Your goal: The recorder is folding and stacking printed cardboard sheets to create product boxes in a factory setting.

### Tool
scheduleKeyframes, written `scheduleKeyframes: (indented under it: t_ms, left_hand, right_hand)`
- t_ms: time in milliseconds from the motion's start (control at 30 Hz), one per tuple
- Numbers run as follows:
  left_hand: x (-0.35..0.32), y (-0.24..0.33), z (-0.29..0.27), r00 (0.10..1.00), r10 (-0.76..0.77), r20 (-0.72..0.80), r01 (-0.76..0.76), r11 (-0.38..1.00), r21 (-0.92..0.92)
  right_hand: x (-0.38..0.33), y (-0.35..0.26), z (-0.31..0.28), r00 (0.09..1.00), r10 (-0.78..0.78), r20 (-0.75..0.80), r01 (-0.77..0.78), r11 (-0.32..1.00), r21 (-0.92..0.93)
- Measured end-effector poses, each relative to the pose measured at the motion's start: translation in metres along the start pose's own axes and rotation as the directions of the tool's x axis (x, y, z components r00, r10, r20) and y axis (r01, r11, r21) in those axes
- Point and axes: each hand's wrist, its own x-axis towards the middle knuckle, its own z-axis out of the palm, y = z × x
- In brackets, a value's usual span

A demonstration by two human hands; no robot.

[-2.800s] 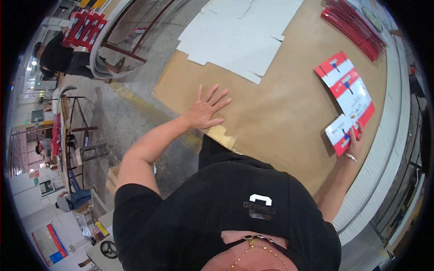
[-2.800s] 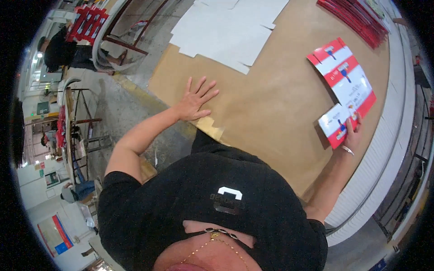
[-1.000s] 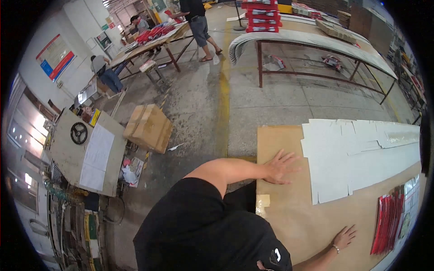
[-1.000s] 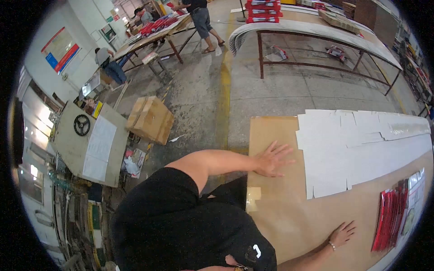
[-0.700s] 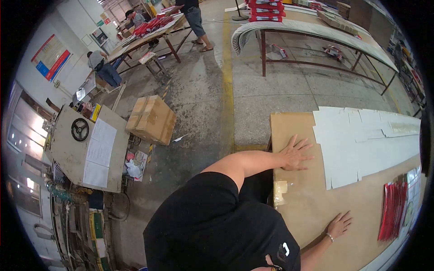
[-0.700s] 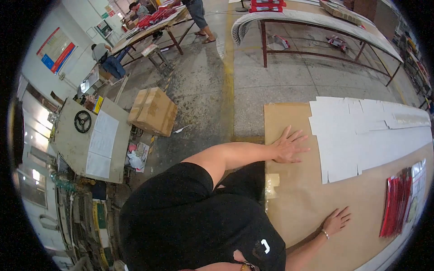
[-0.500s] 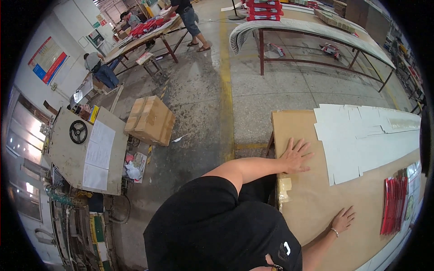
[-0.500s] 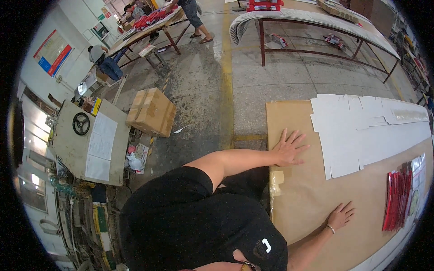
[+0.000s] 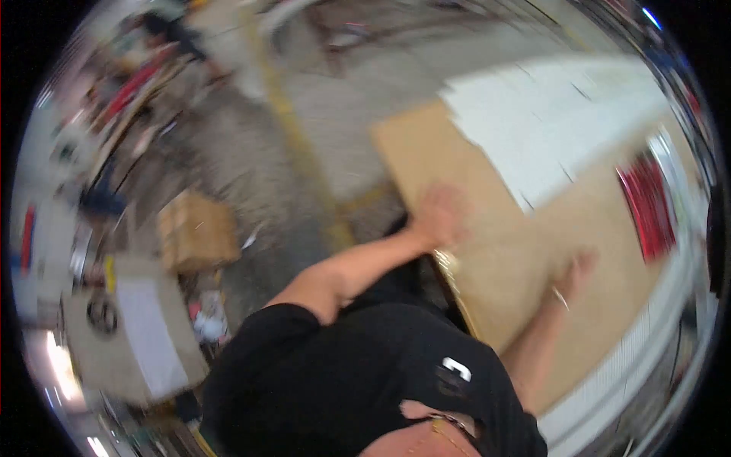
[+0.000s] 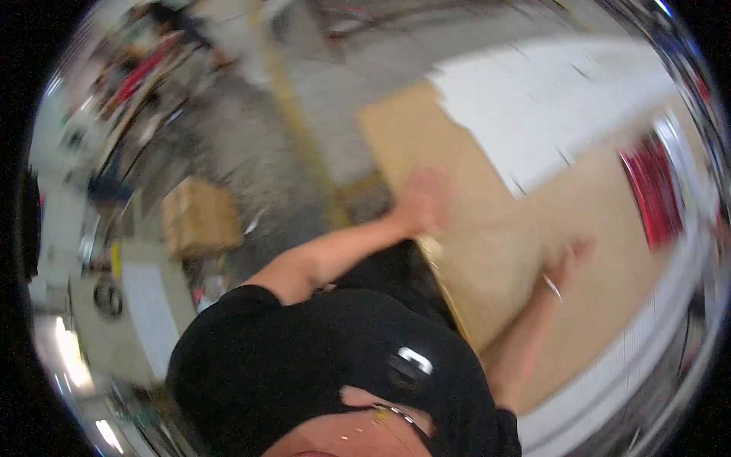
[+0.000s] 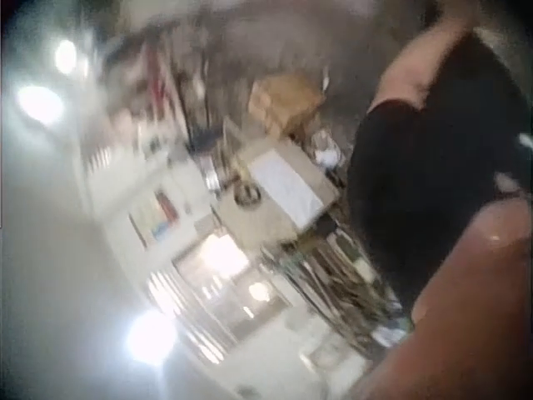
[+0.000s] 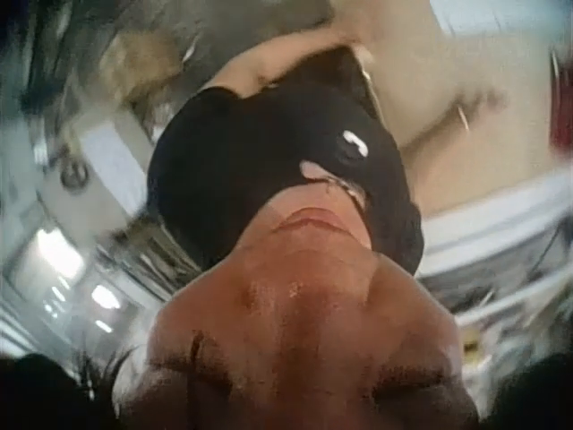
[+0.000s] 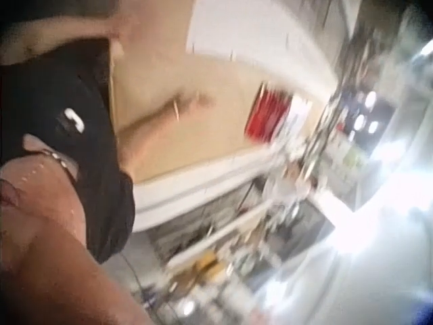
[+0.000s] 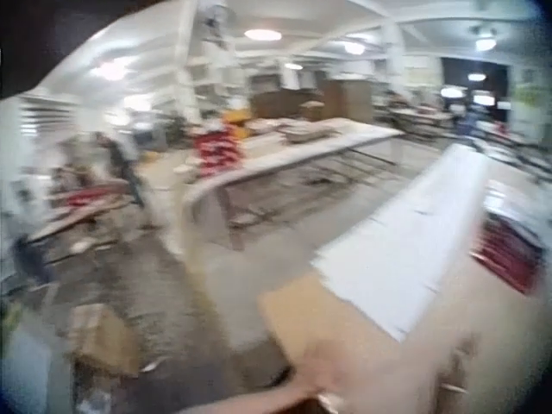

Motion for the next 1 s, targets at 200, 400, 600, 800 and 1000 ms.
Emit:
scheduleKeyframes:
  t_ms: [200, 400, 600, 800, 1000]
  left_hand:
    - [0.014, 0.009, -0.016, 0.995, -0.007, 0.095, -0.004, 0.993, 0.121]
    - [0.009, 0.017, -0.016, 0.99, 0.005, 0.143, -0.011, 0.999, 0.047]
    - [0.008, 0.02, -0.02, 0.987, -0.005, 0.158, -0.006, 0.997, 0.071]
    - [0.011, 0.018, -0.018, 0.988, 0.004, 0.154, -0.018, 0.996, 0.091]
    - [0.011, 0.017, -0.016, 0.989, 0.011, 0.146, -0.025, 0.995, 0.096]
  right_hand:
    - [-0.076, -0.038, 0.025, 0.96, 0.017, 0.278, -0.249, 0.502, 0.828]
    - [-0.096, -0.041, 0.016, 0.976, 0.109, 0.187, -0.216, 0.526, 0.823]
    - [-0.098, -0.045, 0.017, 0.978, 0.114, 0.176, -0.21, 0.541, 0.814]
    - [-0.093, -0.027, 0.013, 0.969, -0.034, 0.245, -0.19, 0.532, 0.825]
    - [-0.09, -0.023, 0.011, 0.967, 0.024, 0.253, -0.23, 0.508, 0.83]
